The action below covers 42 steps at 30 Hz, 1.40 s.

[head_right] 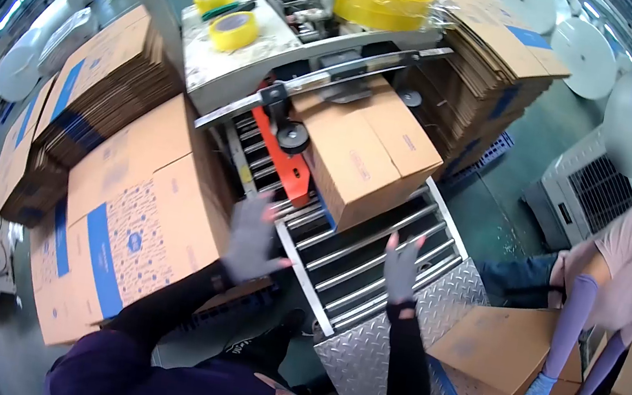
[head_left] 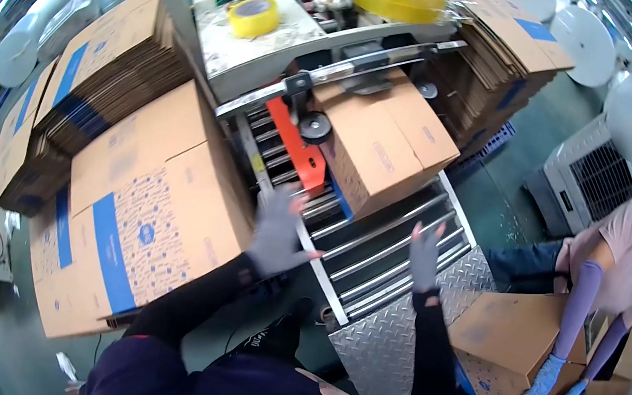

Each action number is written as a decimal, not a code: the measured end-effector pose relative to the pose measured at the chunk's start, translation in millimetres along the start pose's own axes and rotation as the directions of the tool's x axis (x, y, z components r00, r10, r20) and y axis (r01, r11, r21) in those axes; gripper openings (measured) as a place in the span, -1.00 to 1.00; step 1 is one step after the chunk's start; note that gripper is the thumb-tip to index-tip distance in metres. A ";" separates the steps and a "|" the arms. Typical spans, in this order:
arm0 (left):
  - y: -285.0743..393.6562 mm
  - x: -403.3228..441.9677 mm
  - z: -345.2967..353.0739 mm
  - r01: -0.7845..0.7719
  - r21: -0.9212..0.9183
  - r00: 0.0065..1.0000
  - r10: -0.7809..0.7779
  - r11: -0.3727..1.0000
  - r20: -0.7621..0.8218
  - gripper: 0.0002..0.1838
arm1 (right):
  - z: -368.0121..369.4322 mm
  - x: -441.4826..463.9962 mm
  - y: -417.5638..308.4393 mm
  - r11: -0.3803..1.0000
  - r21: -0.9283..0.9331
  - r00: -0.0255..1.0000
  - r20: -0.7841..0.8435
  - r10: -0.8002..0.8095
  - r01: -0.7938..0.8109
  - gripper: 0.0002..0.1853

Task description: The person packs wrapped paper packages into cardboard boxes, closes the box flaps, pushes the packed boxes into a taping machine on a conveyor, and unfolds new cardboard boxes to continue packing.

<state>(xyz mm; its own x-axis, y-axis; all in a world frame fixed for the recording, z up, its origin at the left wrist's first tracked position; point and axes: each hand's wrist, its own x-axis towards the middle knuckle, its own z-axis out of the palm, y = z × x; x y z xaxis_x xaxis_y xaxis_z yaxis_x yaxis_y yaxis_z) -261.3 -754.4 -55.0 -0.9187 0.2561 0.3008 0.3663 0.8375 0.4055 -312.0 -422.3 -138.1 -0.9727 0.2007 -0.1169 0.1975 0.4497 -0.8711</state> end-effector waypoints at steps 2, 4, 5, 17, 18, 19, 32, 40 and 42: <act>-37.5 -109.3 -23.6 0.353 0.307 0.920 -0.388 0.884 0.060 0.42 | -1.5 -81.6 48.6 0.977 -0.178 0.950 0.265 0.166 -0.121 -0.24; -56.2 -195.7 -40.9 0.344 0.591 0.813 -0.546 0.730 0.201 0.21 | -0.9 -150.6 117.9 0.866 -0.500 0.737 0.596 0.320 0.029 -0.33; -75.8 -221.1 -32.7 0.279 0.635 0.870 -0.469 0.720 0.149 0.06 | 0.3 -178.9 155.8 0.764 -0.573 0.587 0.741 0.327 0.298 -0.27; 222.0 -212.4 -67.1 -0.012 0.786 0.916 -0.308 0.618 0.256 -0.78 | -155.0 -376.1 -23.4 0.721 -0.021 0.696 0.282 -0.660 0.693 -0.27; 272.2 -207.1 -58.5 -0.070 0.762 0.919 -0.255 0.644 0.301 -0.78 | -157.8 -389.2 -79.6 0.566 0.009 0.544 0.260 -0.798 0.825 -0.21; 317.1 -212.5 -45.2 -0.136 0.681 0.937 -0.130 0.720 0.325 -0.78 | -153.8 -409.2 -116.8 0.508 0.051 0.475 0.288 -0.832 0.860 -0.21; 405.6 -222.3 -86.2 -0.720 0.237 0.595 0.756 0.652 -0.272 -0.36 | -366.5 -493.0 249.7 0.974 -0.172 0.989 0.036 -0.146 0.150 -0.52; 384.9 -123.1 -90.0 -0.865 -0.046 0.488 0.858 0.500 0.158 -0.76 | -366.1 -546.2 186.8 0.977 0.209 0.536 -0.829 0.158 0.035 -0.46; 406.6 -150.0 -89.9 -0.927 -0.103 0.310 0.890 0.361 0.334 -0.82 | -350.6 -549.1 94.8 0.972 0.151 0.316 -0.944 0.089 0.178 -0.44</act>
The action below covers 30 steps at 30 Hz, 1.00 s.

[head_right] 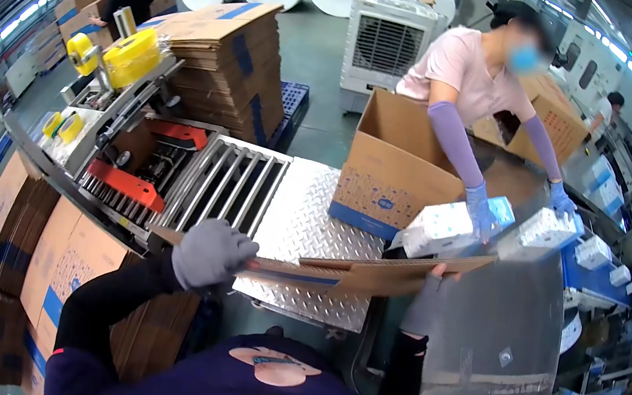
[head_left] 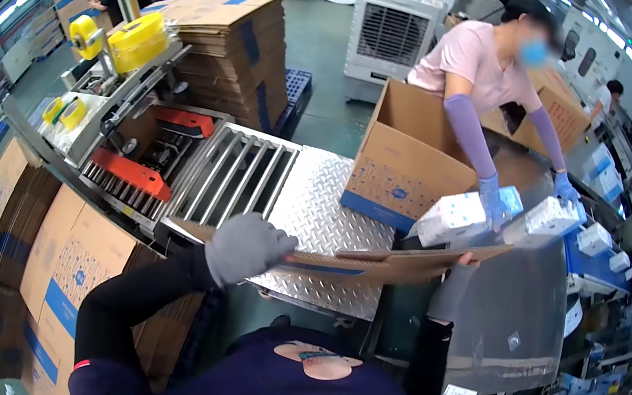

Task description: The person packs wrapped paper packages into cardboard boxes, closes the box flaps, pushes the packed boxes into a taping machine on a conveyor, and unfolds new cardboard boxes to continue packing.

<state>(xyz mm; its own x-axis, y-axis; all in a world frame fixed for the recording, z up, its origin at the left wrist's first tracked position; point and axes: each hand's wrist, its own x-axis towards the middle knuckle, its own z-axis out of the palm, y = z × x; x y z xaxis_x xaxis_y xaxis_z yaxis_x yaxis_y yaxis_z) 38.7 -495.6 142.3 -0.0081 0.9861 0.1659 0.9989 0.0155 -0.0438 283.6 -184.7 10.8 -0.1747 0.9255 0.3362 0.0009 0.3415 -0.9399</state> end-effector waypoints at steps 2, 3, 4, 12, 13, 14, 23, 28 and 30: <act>14.9 7.4 0.3 -0.008 -0.023 0.998 0.007 1.000 -0.060 -0.77 | 14.4 -9.1 -48.0 0.999 0.011 0.994 -0.108 -0.035 0.036 -0.41; 13.8 12.6 -2.8 0.025 -0.008 0.998 -0.025 1.000 -0.051 -0.73 | 20.3 -10.4 -61.3 1.000 -0.018 0.995 -0.102 -0.016 0.014 -0.40; 3.5 16.7 -5.0 0.039 -0.142 0.995 -0.052 0.989 -0.087 -0.62 | 22.9 -14.8 -66.4 0.999 -0.045 0.995 -0.098 0.002 -0.007 -0.38; -73.7 90.2 -1.9 0.250 -0.116 0.949 -0.220 0.961 0.226 -0.59 | -52.5 -37.3 -102.9 0.936 -0.266 0.914 0.273 0.301 -0.230 -0.36; -89.4 97.8 1.3 0.300 -0.027 0.940 -0.291 0.953 0.175 -0.61 | -55.6 -34.6 -132.6 0.955 -0.264 0.911 0.347 0.222 -0.132 -0.35; -90.0 102.4 -17.7 0.401 -0.007 0.899 -0.392 0.916 0.193 -0.64 | -56.9 -34.3 -162.0 0.966 -0.256 0.894 0.424 0.144 -0.035 -0.34; 71.0 171.1 55.7 0.200 -0.089 0.979 -0.201 0.976 -0.009 -0.78 | -45.9 33.0 -93.9 0.716 -0.595 0.157 0.798 0.582 0.366 0.35; 101.3 219.9 137.3 0.143 -0.047 0.951 -0.124 0.989 0.282 -0.65 | -72.0 -15.0 -141.6 0.697 -0.278 -0.295 0.758 0.582 0.661 0.12; 104.9 222.6 108.6 -0.037 -0.212 0.949 0.101 0.977 0.300 -0.57 | -65.2 30.3 -105.8 0.777 -0.577 -0.132 0.775 0.618 0.253 0.02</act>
<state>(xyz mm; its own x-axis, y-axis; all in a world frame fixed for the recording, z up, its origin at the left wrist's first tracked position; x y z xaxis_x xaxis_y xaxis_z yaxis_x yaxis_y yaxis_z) 136.7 -256.5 67.7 0.0792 0.9866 -0.1423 0.9855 -0.0560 0.1600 342.4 -182.1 124.4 -0.7394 -0.0379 -0.6722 0.5243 0.5939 -0.6102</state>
